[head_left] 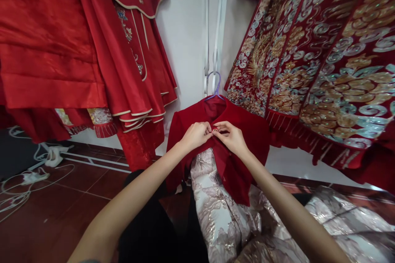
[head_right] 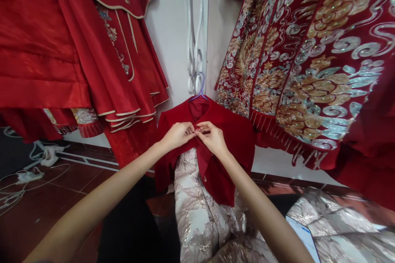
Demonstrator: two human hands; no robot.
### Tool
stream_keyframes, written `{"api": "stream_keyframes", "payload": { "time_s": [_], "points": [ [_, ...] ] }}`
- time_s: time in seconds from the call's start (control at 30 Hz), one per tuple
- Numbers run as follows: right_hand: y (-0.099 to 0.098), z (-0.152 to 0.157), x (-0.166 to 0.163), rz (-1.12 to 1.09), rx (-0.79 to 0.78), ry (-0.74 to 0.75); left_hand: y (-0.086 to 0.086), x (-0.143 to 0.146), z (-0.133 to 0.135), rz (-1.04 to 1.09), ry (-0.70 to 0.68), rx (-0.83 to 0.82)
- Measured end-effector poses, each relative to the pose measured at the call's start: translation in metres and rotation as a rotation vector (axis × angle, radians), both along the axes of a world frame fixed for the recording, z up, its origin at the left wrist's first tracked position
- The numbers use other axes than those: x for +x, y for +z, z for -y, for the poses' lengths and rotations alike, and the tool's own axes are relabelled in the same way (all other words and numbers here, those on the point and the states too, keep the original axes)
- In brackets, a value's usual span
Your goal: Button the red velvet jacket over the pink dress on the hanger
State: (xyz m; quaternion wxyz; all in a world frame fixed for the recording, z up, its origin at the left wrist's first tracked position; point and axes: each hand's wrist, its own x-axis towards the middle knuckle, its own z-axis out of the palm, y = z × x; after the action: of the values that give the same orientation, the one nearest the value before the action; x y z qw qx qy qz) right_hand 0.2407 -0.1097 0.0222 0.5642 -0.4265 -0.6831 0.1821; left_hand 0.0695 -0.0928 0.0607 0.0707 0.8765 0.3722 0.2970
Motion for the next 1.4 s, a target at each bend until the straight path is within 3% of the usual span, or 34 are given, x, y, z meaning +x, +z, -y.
{"api": "stream_keyframes", "payload": {
  "time_s": [0.27, 0.37, 0.47, 0.63, 0.7, 0.77, 0.87, 0.93, 1.03, 1.13, 1.27, 1.33, 1.4],
  "points": [
    [0.000, -0.002, -0.004, 0.003, 0.010, 0.021, 0.010, 0.010, 0.005, -0.104, 0.073, 0.061],
    [-0.005, -0.006, -0.008, 0.022, 0.060, 0.002, 0.005, 0.014, 0.010, -0.087, 0.114, 0.067],
    [-0.019, 0.001, -0.010, -0.007, 0.002, -0.011, -0.015, 0.017, 0.018, 0.070, 0.170, 0.035],
    [-0.051, 0.033, -0.008, 0.034, 0.012, -0.191, -0.070, 0.015, 0.036, 0.391, 0.318, -0.104],
    [-0.056, 0.043, -0.006, 0.048, -0.059, -0.178, -0.086, 0.011, 0.044, 0.404, 0.374, -0.103],
    [-0.055, 0.048, -0.002, 0.049, -0.167, -0.136, -0.096, 0.003, 0.051, 0.342, 0.427, -0.034],
    [-0.046, 0.049, 0.010, 0.048, -0.218, -0.213, -0.106, -0.014, 0.055, 0.280, 0.490, 0.046],
    [-0.038, 0.051, 0.019, 0.011, -0.203, -0.227, -0.113, -0.027, 0.051, 0.280, 0.483, 0.039],
    [-0.026, 0.059, 0.029, -0.141, -0.195, -0.122, -0.123, -0.046, 0.043, 0.357, 0.406, -0.011],
    [-0.011, 0.072, 0.031, -0.301, -0.253, 0.036, -0.118, -0.058, 0.039, 0.523, 0.352, -0.119],
    [0.006, 0.088, 0.027, -0.413, -0.342, 0.295, -0.084, -0.054, 0.053, 0.811, 0.318, -0.221],
    [0.011, 0.092, 0.024, -0.446, -0.340, 0.369, -0.070, -0.041, 0.064, 0.844, 0.114, -0.324],
    [0.014, 0.094, 0.019, -0.463, -0.311, 0.387, -0.069, -0.022, 0.074, 0.716, -0.058, -0.437]
  ]
}}
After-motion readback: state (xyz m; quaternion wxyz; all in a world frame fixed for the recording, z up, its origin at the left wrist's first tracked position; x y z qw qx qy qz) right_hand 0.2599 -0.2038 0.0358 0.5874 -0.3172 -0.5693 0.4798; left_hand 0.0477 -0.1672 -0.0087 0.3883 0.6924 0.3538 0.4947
